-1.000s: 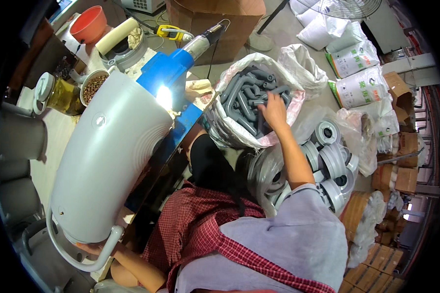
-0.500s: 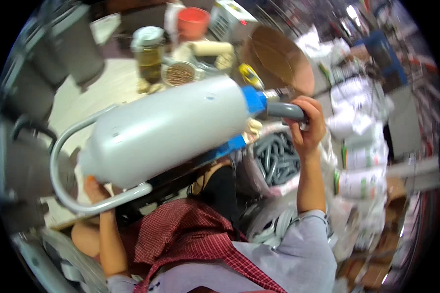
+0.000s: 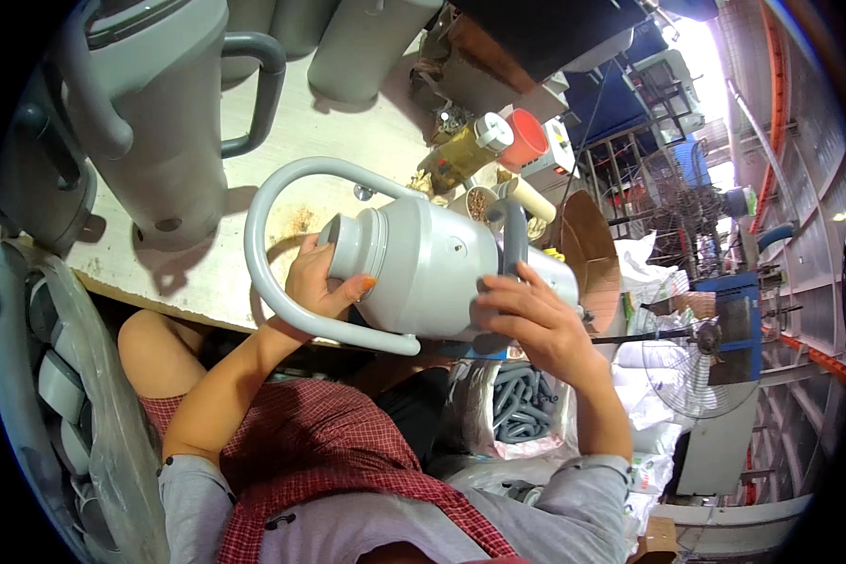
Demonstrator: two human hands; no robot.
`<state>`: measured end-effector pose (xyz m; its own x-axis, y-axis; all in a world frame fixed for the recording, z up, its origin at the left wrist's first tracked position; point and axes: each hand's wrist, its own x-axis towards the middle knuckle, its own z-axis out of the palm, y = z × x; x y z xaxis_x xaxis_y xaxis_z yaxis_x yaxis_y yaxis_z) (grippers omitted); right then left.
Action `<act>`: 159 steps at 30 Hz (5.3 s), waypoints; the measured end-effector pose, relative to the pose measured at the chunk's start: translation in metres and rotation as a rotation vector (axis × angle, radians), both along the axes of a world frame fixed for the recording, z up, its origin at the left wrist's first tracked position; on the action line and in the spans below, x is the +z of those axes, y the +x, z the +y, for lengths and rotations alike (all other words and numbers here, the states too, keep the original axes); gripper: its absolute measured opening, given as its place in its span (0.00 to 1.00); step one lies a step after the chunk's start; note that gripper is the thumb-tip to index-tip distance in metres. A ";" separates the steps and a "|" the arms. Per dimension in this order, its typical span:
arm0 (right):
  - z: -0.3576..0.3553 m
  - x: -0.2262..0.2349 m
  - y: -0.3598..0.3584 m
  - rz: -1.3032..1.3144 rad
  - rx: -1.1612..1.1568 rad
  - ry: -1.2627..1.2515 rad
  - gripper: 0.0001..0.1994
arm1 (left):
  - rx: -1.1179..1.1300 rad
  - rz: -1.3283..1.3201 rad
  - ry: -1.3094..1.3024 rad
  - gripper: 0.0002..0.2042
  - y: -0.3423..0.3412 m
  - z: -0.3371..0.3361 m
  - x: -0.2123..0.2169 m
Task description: The person sits on the floor in a workshop and assembles grey electric kettles. They pick up a kettle body, attach a grey handle, and place the finished unit on a nearby table. The process is repeated for multiple kettles.
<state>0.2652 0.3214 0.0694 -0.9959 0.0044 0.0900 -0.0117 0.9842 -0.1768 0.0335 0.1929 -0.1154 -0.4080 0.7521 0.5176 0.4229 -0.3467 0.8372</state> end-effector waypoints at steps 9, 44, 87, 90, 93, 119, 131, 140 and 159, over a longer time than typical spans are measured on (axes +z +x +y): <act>0.049 -0.027 -0.025 0.052 -0.741 0.338 0.27 | 0.028 0.082 -0.003 0.25 -0.006 0.000 0.006; 0.022 0.021 -0.081 -0.099 -0.060 0.080 0.18 | 0.056 0.113 0.045 0.27 -0.001 0.001 -0.007; 0.061 -0.124 0.069 -0.294 -0.731 -0.517 0.10 | 0.315 -0.859 0.172 0.28 -0.034 -0.259 0.036; 0.050 -0.120 0.060 -0.287 -0.672 -0.265 0.11 | 0.644 -0.899 0.142 0.27 -0.036 -0.260 0.018; 0.064 -0.170 0.091 -0.091 -0.600 -0.072 0.11 | 0.505 -0.860 0.156 0.27 -0.045 -0.268 0.001; 0.021 -0.073 -0.060 0.476 -0.393 -0.766 0.07 | 0.186 -0.792 0.249 0.32 -0.036 -0.266 -0.005; 0.014 -0.076 -0.063 0.470 -0.478 -0.888 0.07 | 0.589 -0.926 0.155 0.33 -0.025 -0.246 0.013; 0.014 -0.109 0.002 0.658 -0.426 -0.427 0.08 | 0.553 -0.939 0.124 0.33 -0.044 -0.294 -0.017; 0.017 -0.177 0.028 0.157 -0.474 0.046 0.07 | 0.716 -0.895 0.078 0.31 -0.033 -0.269 -0.001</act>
<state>0.2937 0.3389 -0.1080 -0.8600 0.4454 0.2493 0.4154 0.8945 -0.1652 0.0004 -0.0759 -0.1165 -0.9744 0.1776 -0.1382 -0.1913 -0.3307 0.9241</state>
